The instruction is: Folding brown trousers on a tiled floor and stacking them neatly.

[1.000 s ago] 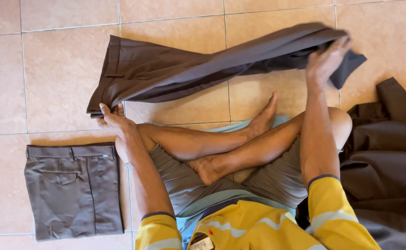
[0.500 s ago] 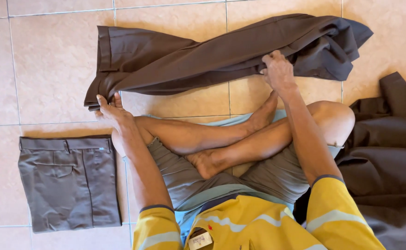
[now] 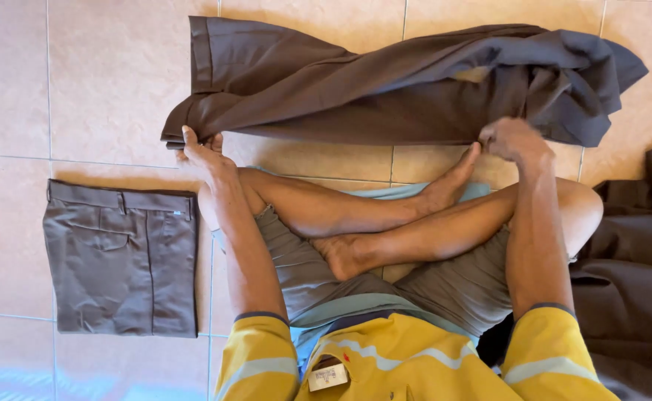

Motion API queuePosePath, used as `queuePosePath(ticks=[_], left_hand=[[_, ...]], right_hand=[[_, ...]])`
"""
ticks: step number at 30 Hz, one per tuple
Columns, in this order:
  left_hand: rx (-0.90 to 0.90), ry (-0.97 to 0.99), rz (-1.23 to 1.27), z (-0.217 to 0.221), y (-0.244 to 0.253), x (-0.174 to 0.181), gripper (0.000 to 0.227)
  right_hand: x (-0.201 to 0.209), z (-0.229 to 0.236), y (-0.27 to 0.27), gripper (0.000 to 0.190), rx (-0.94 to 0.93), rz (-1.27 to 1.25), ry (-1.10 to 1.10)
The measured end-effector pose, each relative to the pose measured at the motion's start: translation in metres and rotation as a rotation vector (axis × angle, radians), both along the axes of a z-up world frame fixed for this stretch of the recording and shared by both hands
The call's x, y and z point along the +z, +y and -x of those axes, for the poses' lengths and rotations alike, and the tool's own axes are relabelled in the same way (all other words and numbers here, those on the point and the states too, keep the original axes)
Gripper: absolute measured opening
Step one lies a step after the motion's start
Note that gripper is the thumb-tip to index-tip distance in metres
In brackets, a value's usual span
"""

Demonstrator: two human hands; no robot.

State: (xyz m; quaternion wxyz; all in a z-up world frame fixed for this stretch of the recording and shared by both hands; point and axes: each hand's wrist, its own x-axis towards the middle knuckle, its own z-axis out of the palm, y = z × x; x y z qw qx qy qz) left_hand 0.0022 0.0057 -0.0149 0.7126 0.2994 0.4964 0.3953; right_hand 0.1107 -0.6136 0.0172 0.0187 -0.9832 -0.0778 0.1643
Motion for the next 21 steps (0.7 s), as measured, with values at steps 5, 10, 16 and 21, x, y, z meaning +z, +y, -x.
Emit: queuePosePath(ticks=[5,10,16,21], left_hand=[[-0.019,0.087,0.004,0.003,-0.017,0.034,0.049],[0.016,0.010,0.000,0.000,-0.041,0.077,0.037],[0.017,-0.009,0.041,0.002,-0.046,0.091,0.059],[0.042,0.029,0.030,0.000,-0.049,0.102,0.043]], right_hand=[[0.024,0.003,-0.002,0.021,-0.025,0.053,0.400],[0.075,0.005,0.024,0.039,-0.204,-0.415,0.338],[0.058,-0.005,0.061,0.034,0.150,-0.606,-0.655],[-0.002,-0.020,0.073,0.036,0.227,-0.199,-0.644]])
